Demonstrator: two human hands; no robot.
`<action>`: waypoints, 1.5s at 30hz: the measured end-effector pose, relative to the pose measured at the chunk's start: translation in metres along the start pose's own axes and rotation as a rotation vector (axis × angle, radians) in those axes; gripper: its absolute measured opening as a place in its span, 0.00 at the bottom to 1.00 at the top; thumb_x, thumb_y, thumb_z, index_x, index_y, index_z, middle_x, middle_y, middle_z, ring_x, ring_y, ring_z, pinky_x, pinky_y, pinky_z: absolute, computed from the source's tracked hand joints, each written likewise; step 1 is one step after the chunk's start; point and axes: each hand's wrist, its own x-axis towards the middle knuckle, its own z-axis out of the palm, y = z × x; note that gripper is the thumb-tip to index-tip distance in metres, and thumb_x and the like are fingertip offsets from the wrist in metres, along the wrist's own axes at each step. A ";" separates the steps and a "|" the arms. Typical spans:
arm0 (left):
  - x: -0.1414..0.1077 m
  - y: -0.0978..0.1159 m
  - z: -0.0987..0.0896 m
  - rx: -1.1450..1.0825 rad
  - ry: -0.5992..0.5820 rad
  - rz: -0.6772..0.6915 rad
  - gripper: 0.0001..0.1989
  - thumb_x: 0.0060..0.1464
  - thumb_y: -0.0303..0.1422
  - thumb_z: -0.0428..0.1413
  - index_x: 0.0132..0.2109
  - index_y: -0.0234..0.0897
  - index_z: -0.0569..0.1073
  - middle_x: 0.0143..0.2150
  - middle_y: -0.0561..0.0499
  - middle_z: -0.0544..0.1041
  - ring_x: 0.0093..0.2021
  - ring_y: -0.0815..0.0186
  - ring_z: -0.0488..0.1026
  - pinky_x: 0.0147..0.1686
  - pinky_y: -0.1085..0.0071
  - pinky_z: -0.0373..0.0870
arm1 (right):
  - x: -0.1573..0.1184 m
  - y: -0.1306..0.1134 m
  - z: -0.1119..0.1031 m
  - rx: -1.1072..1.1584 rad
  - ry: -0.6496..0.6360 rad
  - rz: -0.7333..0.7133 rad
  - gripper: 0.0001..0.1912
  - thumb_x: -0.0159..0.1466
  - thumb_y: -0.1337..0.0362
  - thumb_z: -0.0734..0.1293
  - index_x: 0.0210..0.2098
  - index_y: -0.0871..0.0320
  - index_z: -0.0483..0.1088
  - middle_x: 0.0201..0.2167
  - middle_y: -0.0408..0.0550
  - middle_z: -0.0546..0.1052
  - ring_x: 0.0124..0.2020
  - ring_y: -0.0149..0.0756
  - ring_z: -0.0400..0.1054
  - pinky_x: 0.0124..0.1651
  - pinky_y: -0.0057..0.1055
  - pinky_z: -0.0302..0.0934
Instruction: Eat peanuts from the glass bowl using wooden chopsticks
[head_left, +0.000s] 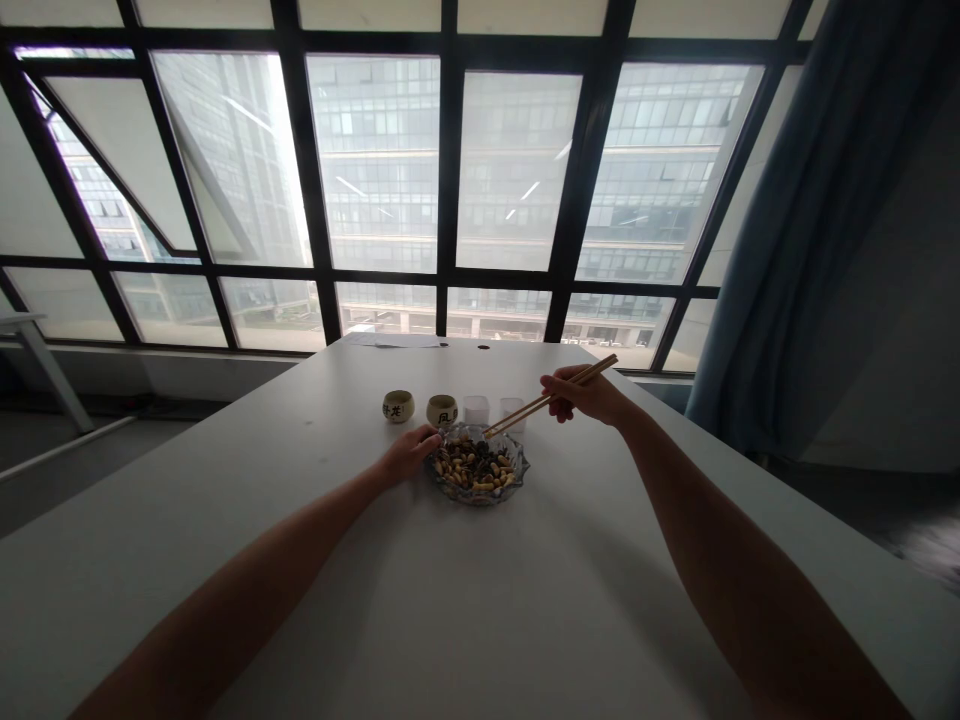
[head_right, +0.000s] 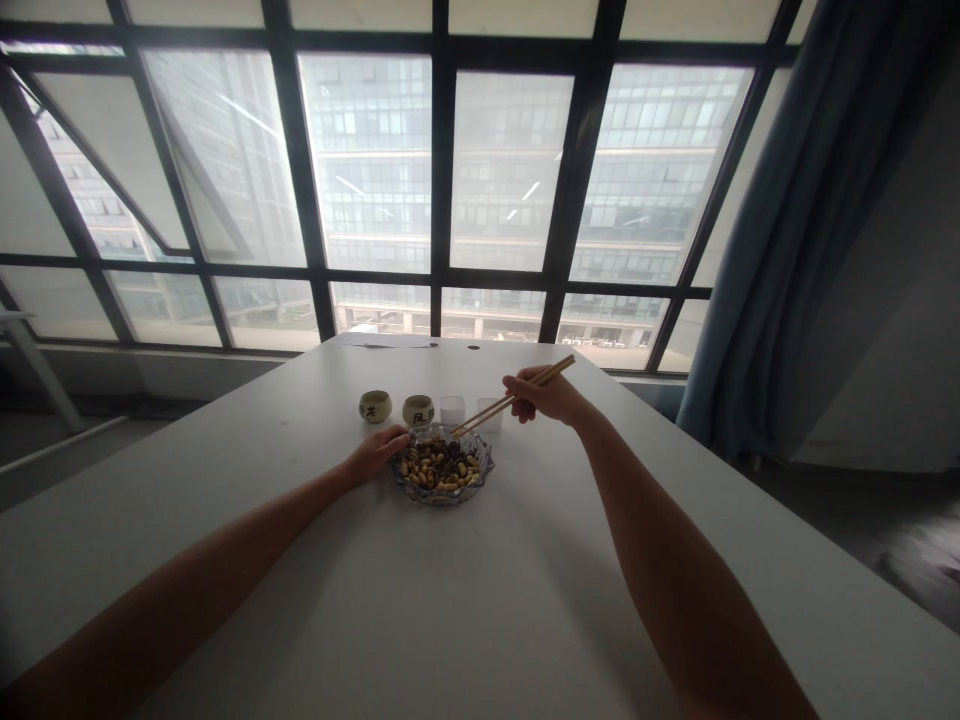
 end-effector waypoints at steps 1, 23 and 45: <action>0.000 0.000 0.000 0.001 -0.002 0.002 0.22 0.58 0.48 0.49 0.40 0.35 0.76 0.37 0.47 0.80 0.39 0.59 0.75 0.40 0.67 0.70 | 0.000 -0.001 0.000 0.007 0.001 -0.006 0.29 0.51 0.39 0.76 0.25 0.62 0.74 0.18 0.50 0.78 0.17 0.32 0.72 0.18 0.25 0.64; -0.002 0.004 -0.001 0.030 0.005 -0.006 0.22 0.58 0.48 0.48 0.40 0.34 0.76 0.37 0.46 0.80 0.40 0.58 0.76 0.41 0.65 0.71 | 0.000 0.004 -0.002 0.019 -0.038 -0.040 0.24 0.53 0.46 0.78 0.25 0.62 0.76 0.21 0.50 0.80 0.20 0.32 0.73 0.22 0.25 0.66; -0.001 0.007 0.000 0.023 -0.002 -0.005 0.22 0.58 0.49 0.48 0.40 0.35 0.76 0.37 0.47 0.80 0.40 0.58 0.75 0.43 0.65 0.71 | 0.004 0.017 0.001 0.086 -0.013 0.022 0.28 0.50 0.41 0.77 0.25 0.62 0.74 0.19 0.51 0.78 0.17 0.32 0.72 0.17 0.24 0.63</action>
